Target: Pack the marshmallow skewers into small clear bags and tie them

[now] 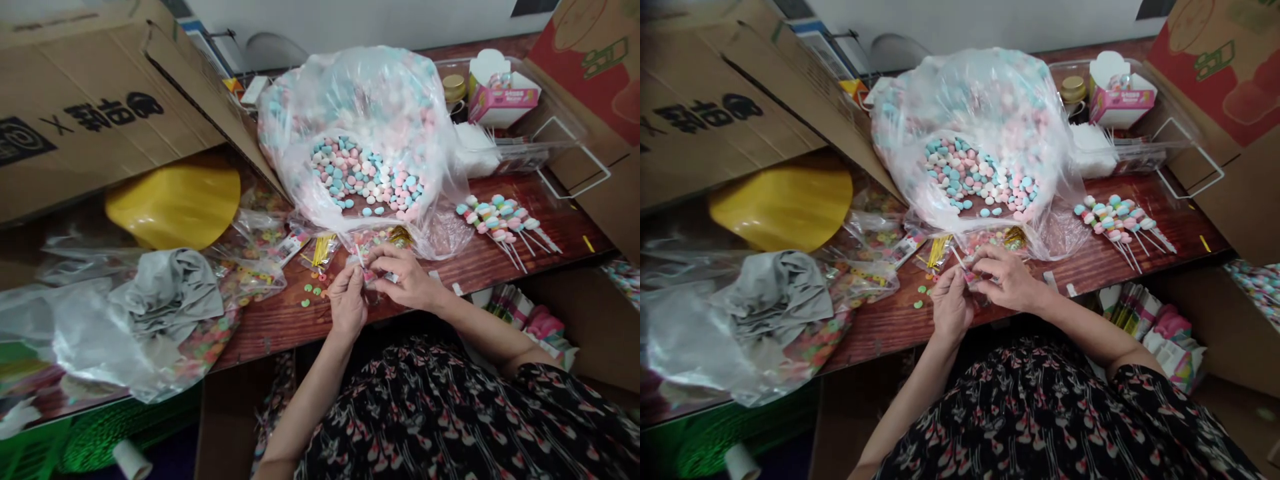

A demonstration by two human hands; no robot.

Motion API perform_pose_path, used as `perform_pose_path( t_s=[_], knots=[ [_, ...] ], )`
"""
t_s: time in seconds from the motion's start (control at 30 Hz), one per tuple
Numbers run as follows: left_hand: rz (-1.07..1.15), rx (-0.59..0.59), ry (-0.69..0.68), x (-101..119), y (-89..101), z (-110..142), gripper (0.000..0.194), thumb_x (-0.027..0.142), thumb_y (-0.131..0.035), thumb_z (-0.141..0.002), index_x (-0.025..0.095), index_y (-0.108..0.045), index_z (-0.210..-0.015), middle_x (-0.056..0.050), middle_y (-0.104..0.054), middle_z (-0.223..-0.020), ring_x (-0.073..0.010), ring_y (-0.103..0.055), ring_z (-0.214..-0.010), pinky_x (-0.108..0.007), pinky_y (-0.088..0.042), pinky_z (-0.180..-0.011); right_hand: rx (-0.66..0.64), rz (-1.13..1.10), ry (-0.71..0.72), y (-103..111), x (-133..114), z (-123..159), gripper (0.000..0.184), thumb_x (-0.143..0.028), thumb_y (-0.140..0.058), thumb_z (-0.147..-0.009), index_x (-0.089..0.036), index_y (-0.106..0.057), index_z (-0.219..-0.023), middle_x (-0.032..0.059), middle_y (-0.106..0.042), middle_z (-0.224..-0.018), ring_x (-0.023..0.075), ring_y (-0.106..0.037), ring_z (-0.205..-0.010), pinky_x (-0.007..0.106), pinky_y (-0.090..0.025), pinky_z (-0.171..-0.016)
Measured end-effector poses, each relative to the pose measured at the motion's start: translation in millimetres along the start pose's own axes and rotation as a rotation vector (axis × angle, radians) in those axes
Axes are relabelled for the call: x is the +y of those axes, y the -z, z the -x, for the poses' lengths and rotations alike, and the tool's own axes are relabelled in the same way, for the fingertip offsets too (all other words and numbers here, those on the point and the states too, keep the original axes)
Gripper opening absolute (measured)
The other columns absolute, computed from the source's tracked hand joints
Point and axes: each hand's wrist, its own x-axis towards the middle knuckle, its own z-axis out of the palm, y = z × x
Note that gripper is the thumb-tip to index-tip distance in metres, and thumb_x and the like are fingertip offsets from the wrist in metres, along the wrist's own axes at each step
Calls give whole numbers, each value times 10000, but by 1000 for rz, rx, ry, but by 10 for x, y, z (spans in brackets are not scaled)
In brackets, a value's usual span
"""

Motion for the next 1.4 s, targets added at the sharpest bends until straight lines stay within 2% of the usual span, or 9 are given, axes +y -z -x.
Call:
perform_pose_path(
  t_s=[0.1, 0.23, 0.47, 0.57, 0.8, 1.0, 1.1, 1.23, 1.4],
  knots=[
    [-78, -65, -56, -64, 65, 35, 187, 386, -782, -743, 204, -769, -784, -23, -706, -882, -130, -634, -872, -254, -495, -864, 53, -74, -84, -83, 23, 94, 124, -85, -607, -787, -179, -578, -711, 19, -598, -843, 147, -562, -821, 302, -463, -794],
    [-182, -133, -5, -110, 235, 72, 242, 394, -770, -752, 218, -776, -919, -47, -710, -973, -153, -638, -922, -275, -497, -870, 84, -163, -167, -132, 57, 189, 138, -85, -623, -756, -180, -558, -679, -19, -553, -717, 114, -509, -694, 255, -420, -690],
    [-360, -149, -144, -111, 349, 105, 126, 337, -765, -754, 217, -775, -792, -35, -701, -853, -150, -644, -821, -281, -510, -792, 104, -463, -456, -183, 115, 222, 184, -228, -733, -709, -190, -651, -869, -30, -596, -743, 96, -504, -622, 222, -403, -565],
    [-300, -148, -119, -126, 324, 128, 75, 293, -766, -759, 224, -778, -787, -21, -695, -827, -129, -626, -790, -252, -493, -762, 169, -363, -385, -243, 97, 249, 55, -230, -686, -766, -192, -658, -739, -15, -599, -697, 118, -533, -660, 241, -420, -600],
    [-80, -98, 218, -124, 232, 202, 236, 406, -779, -735, 191, -769, -832, -17, -693, -766, -110, -591, -697, -238, -491, -727, 348, -61, -116, -331, 27, 289, 124, -167, -561, -868, -194, -598, -753, 2, -583, -719, 123, -540, -683, 270, -441, -667],
    [-494, -312, 8, -27, 286, 207, 207, 363, -706, -807, 171, -747, -740, -38, -681, -819, -160, -595, -801, -265, -475, -807, 376, 34, -56, -345, 33, 313, 135, -162, -512, -897, -199, -571, -783, 12, -583, -735, 134, -551, -705, 279, -451, -666],
    [-489, -337, 81, -85, 307, 213, 253, 406, -682, -821, 170, -734, -749, -37, -679, -821, -171, -602, -811, -274, -481, -819, 391, -2, -69, -353, 37, 325, 147, -166, -508, -904, -200, -571, -775, 9, -581, -725, 131, -551, -693, 275, -458, -659],
    [-367, -321, 239, -196, 302, 254, 338, 477, -616, -862, 170, -731, -945, -36, -685, -877, -175, -611, -863, -291, -475, -881, 451, -39, -57, -375, 77, 346, 122, -143, -530, -892, -199, -594, -803, 15, -604, -752, 132, -577, -718, 278, -484, -683],
    [-431, -307, 181, -197, 292, 270, 278, 428, -627, -869, 184, -732, -953, -16, -653, -856, -156, -579, -846, -256, -454, -857, 495, 43, 55, -398, 133, 373, 123, -127, -537, -887, -216, -622, -879, 33, -653, -817, 148, -611, -762, 305, -510, -700]
  ],
)
